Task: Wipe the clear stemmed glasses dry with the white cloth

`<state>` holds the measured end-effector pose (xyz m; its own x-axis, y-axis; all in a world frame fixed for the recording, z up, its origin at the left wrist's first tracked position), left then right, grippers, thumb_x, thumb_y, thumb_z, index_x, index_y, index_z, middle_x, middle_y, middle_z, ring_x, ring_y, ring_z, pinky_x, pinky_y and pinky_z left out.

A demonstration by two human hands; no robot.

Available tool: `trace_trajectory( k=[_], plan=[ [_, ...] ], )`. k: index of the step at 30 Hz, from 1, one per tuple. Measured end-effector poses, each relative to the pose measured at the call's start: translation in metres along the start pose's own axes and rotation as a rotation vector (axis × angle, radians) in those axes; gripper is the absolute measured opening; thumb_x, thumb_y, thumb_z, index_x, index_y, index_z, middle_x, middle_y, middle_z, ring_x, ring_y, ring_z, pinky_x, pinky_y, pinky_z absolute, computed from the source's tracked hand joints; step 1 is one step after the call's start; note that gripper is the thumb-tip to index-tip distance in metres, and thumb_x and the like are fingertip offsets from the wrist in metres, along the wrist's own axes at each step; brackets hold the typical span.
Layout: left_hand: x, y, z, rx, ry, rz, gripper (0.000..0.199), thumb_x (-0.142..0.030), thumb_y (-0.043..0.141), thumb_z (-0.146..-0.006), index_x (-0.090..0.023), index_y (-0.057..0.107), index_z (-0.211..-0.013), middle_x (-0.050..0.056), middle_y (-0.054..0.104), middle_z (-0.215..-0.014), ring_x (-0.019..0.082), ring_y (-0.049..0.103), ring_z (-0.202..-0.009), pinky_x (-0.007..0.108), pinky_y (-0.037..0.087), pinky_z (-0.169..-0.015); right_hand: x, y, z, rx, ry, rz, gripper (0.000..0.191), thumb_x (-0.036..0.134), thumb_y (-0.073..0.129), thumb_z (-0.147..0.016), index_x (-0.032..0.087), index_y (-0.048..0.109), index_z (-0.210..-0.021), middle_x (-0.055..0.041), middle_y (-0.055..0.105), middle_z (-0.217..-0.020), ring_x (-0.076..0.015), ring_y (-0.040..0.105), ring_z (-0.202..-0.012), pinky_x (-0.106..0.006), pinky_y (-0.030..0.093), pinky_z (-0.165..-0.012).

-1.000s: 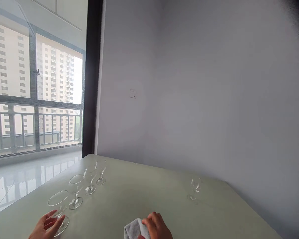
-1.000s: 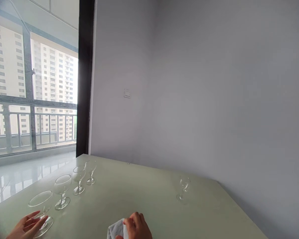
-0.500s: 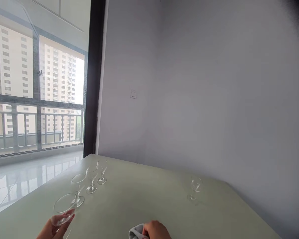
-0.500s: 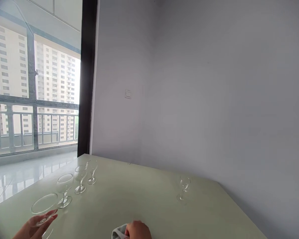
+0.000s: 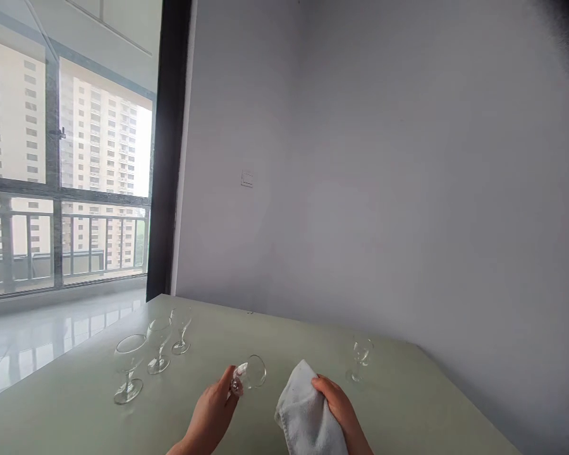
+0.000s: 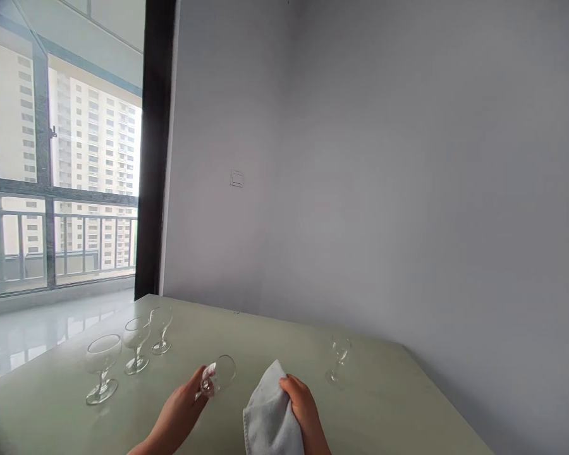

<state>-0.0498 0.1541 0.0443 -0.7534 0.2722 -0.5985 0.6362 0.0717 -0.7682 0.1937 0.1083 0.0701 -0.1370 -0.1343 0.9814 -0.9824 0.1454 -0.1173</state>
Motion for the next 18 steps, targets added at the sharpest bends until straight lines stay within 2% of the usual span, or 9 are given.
trace_trajectory(
  k=[2,4,6,8,10,13,16,18],
  plan=[
    [-0.014,0.009,-0.007,0.007,0.026,-0.02,0.02,-0.025,0.034,-0.084,-0.025,0.051,-0.093,0.001,0.067,-0.073,0.019,0.062,-0.068,0.024,0.036,-0.059,0.008,0.005,0.004,-0.006,0.007,-0.052,0.03,0.048,0.044,-0.073,0.021,0.039,-0.06,0.004,0.033,-0.054,-0.0114,0.033,-0.049,-0.025,0.033,-0.047],
    [-0.024,0.018,-0.011,0.011,0.051,-0.035,0.017,-0.023,0.034,-0.084,-0.025,0.05,-0.09,0.0,0.067,-0.075,0.018,0.062,-0.07,0.024,0.034,-0.059,0.018,0.021,0.01,0.037,-0.035,-0.059,0.024,0.043,0.047,-0.073,0.019,0.05,-0.072,0.0023,0.044,-0.06,-0.0118,0.037,-0.052,-0.024,0.034,-0.049],
    [-0.03,0.024,-0.011,0.011,0.073,-0.041,0.016,-0.023,0.032,-0.086,-0.026,0.048,-0.089,0.0,0.067,-0.078,0.017,0.062,-0.073,0.023,0.034,-0.061,0.029,0.039,0.017,0.063,-0.141,0.081,0.02,0.035,0.049,-0.07,0.019,0.055,-0.08,-0.0002,0.053,-0.071,-0.0131,0.043,-0.058,-0.024,0.037,-0.054],
    [-0.031,0.028,-0.008,0.008,0.085,-0.047,0.016,-0.024,0.03,-0.087,-0.026,0.047,-0.089,0.0,0.066,-0.08,0.017,0.062,-0.075,0.023,0.035,-0.062,0.033,0.057,0.022,0.078,-0.21,0.27,0.014,0.026,0.051,-0.067,0.02,0.055,-0.08,-0.0007,0.058,-0.076,-0.0143,0.048,-0.063,-0.024,0.039,-0.06],
    [-0.029,0.028,-0.005,0.007,0.084,-0.056,0.017,-0.024,0.029,-0.088,-0.026,0.046,-0.089,0.0,0.066,-0.08,0.017,0.061,-0.076,0.024,0.035,-0.063,0.028,0.071,0.025,0.116,-0.198,0.34,0.025,0.018,0.051,-0.063,0.022,0.055,-0.088,-0.0002,0.062,-0.078,-0.0157,0.054,-0.068,-0.024,0.042,-0.066],
    [-0.025,0.026,-0.001,0.006,0.092,-0.07,0.017,-0.02,0.03,-0.086,-0.025,0.046,-0.09,0.002,0.065,-0.083,0.018,0.061,-0.08,0.025,0.036,-0.065,0.019,0.08,0.025,0.186,-0.123,0.385,0.054,0.014,0.051,-0.061,0.024,0.053,-0.114,-0.0018,0.067,-0.088,-0.0191,0.06,-0.079,-0.025,0.043,-0.071],
    [-0.027,0.024,0.003,0.019,0.136,-0.079,0.02,-0.013,0.034,-0.081,-0.025,0.046,-0.091,0.001,0.064,-0.085,0.017,0.059,-0.083,0.024,0.036,-0.067,0.013,0.086,0.023,0.292,-0.082,0.524,0.056,0.016,0.054,-0.061,0.025,0.06,-0.116,-0.0028,0.069,-0.086,-0.0215,0.061,-0.08,-0.026,0.044,-0.072],
    [-0.033,0.026,0.005,0.044,0.177,-0.086,0.021,-0.009,0.039,-0.076,-0.025,0.048,-0.086,0.0,0.063,-0.082,0.016,0.059,-0.083,0.024,0.036,-0.067,0.009,0.092,0.023,0.39,-0.089,0.541,0.055,0.016,0.056,-0.06,0.026,0.063,-0.114,-0.0023,0.069,-0.088,-0.0219,0.061,-0.081,-0.026,0.044,-0.073]
  ],
)
Point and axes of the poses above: each hand's wrist, its own z-axis away from the middle knuckle, its own y-axis out of the palm, x = y × z, the point moved 9 cm from there along -z, towards the middle knuckle
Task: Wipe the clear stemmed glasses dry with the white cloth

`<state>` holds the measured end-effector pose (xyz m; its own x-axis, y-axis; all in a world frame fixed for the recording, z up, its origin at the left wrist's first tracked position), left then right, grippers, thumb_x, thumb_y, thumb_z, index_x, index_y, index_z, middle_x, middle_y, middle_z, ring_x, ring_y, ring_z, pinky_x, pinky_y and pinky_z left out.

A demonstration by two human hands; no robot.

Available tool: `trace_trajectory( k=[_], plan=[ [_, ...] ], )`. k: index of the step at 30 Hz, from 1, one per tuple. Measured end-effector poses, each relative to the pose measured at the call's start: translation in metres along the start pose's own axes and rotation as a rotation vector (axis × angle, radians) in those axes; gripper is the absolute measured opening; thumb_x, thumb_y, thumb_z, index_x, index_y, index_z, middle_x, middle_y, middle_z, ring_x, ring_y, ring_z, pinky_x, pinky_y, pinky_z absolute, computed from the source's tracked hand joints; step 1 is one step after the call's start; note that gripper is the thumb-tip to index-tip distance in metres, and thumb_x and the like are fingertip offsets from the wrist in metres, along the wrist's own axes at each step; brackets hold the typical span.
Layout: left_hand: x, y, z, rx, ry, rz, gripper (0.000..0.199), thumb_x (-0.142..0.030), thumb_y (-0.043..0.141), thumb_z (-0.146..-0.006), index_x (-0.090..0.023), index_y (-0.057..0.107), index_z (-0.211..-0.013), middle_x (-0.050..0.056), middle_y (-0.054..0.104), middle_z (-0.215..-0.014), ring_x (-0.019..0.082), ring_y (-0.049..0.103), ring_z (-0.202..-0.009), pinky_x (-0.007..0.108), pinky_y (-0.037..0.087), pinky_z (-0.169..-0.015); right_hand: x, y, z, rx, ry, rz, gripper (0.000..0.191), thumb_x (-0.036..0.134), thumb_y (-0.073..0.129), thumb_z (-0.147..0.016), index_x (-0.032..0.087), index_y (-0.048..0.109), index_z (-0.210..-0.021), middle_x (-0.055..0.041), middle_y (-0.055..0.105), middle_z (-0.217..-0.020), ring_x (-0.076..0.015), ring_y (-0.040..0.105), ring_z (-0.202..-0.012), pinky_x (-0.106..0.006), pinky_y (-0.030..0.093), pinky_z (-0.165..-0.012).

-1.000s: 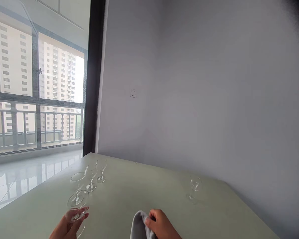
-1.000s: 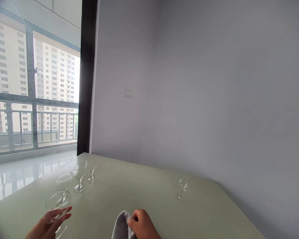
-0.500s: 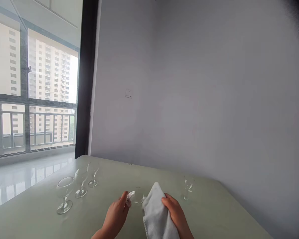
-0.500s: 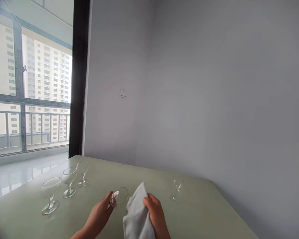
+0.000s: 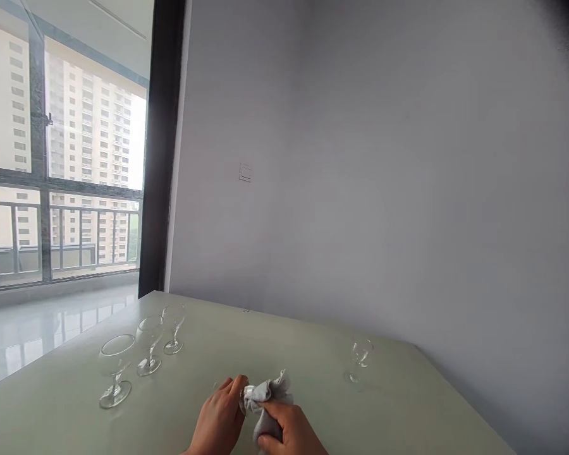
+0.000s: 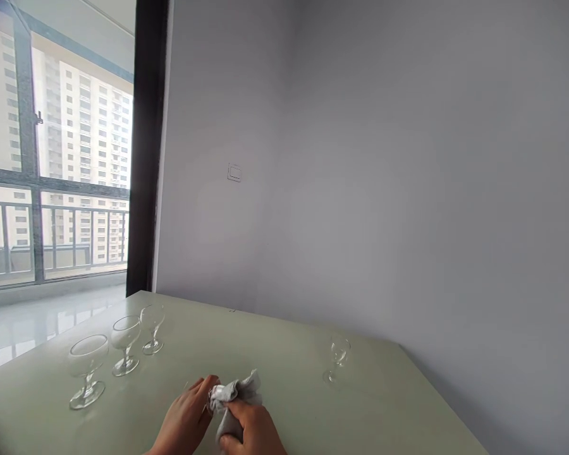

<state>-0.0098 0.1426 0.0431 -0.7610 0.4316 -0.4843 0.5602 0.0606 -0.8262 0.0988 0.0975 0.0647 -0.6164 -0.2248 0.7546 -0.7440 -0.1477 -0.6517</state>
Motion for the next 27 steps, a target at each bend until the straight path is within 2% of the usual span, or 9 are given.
trace_trajectory(
  k=[3,6,10,12,13,17,22,25,27],
  plan=[
    [-0.008,0.006,0.001,0.067,0.045,-0.039,0.022,-0.005,0.044,-0.07,-0.025,0.049,-0.078,-0.001,0.063,-0.079,0.016,0.059,-0.08,0.024,0.037,-0.065,0.002,0.012,-0.002,0.086,-0.109,-0.061,0.052,0.012,0.054,-0.06,0.026,0.066,-0.109,-0.0016,0.07,-0.093,-0.0228,0.063,-0.086,-0.026,0.044,-0.076],
    [-0.011,0.004,0.001,0.054,0.097,-0.075,0.025,-0.006,0.043,-0.074,-0.024,0.054,-0.087,0.001,0.065,-0.084,0.017,0.059,-0.082,0.025,0.039,-0.067,-0.003,0.012,-0.005,0.0,-0.147,-0.206,0.042,0.012,0.056,-0.063,0.024,0.07,-0.1,-0.0018,0.07,-0.092,-0.0235,0.062,-0.091,-0.028,0.043,-0.082],
    [-0.031,-0.025,0.01,-0.342,0.375,-0.241,0.043,-0.004,0.039,-0.079,-0.024,0.051,-0.115,0.003,0.065,-0.11,0.02,0.053,-0.109,0.032,0.031,-0.094,-0.029,0.006,-0.005,-0.165,0.028,-0.663,0.034,0.026,0.069,-0.063,0.018,0.069,-0.096,-0.0047,0.069,-0.087,-0.0236,0.061,-0.086,-0.033,0.043,-0.081],
    [-0.037,-0.036,0.017,-0.507,0.437,-0.326,0.041,-0.002,0.039,-0.078,-0.023,0.053,-0.111,0.003,0.068,-0.102,0.021,0.056,-0.105,0.039,0.023,-0.101,-0.033,0.012,-0.004,-0.123,0.065,-0.902,0.042,0.035,0.072,-0.061,0.016,0.067,-0.099,-0.0064,0.068,-0.088,-0.0225,0.06,-0.082,-0.033,0.044,-0.078],
    [-0.037,-0.036,0.015,-0.498,0.42,-0.355,0.038,-0.001,0.039,-0.079,-0.021,0.055,-0.106,0.003,0.069,-0.094,0.02,0.059,-0.098,0.042,0.022,-0.102,-0.031,0.014,-0.003,-0.1,0.064,-0.94,0.045,0.035,0.072,-0.061,0.016,0.066,-0.101,-0.0069,0.068,-0.091,-0.0221,0.06,-0.083,-0.033,0.043,-0.078],
    [-0.026,-0.017,0.005,-0.126,0.281,-0.398,0.024,-0.002,0.038,-0.079,-0.019,0.055,-0.081,0.001,0.066,-0.073,0.017,0.062,-0.071,0.034,0.04,-0.078,-0.011,0.009,0.001,-0.042,-0.047,-0.472,0.047,0.013,0.064,-0.059,0.022,0.067,-0.105,-0.0043,0.068,-0.101,-0.0228,0.059,-0.093,-0.03,0.041,-0.083],
    [-0.023,-0.009,0.007,0.033,0.299,-0.389,0.016,-0.009,0.05,-0.069,-0.022,0.053,-0.076,-0.002,0.065,-0.059,0.02,0.063,-0.06,0.025,0.037,-0.05,0.004,0.014,0.001,0.089,-0.206,0.266,0.061,0.005,0.054,-0.057,0.037,0.065,-0.108,-0.0011,0.072,-0.097,-0.0248,0.065,-0.082,-0.028,0.044,-0.071],
    [-0.025,-0.013,0.005,-0.012,0.321,-0.39,0.024,-0.003,0.046,-0.066,-0.022,0.054,-0.079,-0.002,0.066,-0.063,0.019,0.063,-0.063,0.028,0.044,-0.063,-0.005,0.012,-0.004,0.047,-0.163,0.111,0.052,0.007,0.055,-0.058,0.032,0.069,-0.101,-0.0022,0.072,-0.095,-0.0248,0.065,-0.085,-0.027,0.044,-0.072],
    [-0.037,-0.03,0.008,-0.2,0.409,-0.388,0.034,0.001,0.043,-0.069,-0.022,0.056,-0.09,-0.001,0.068,-0.075,0.019,0.063,-0.077,0.037,0.041,-0.086,-0.021,0.01,-0.008,-0.044,-0.046,-0.236,0.038,0.011,0.059,-0.06,0.024,0.071,-0.094,-0.0029,0.072,-0.088,-0.0227,0.063,-0.085,-0.026,0.043,-0.073]
  ],
)
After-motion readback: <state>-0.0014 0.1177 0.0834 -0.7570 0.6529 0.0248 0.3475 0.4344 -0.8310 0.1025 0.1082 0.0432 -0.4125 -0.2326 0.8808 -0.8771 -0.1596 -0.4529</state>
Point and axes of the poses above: each hand's wrist, its own z-axis away from the middle knuckle, its own y-axis out of the palm, x = y × z, the point moved 9 cm from there along -z, towards the middle knuckle
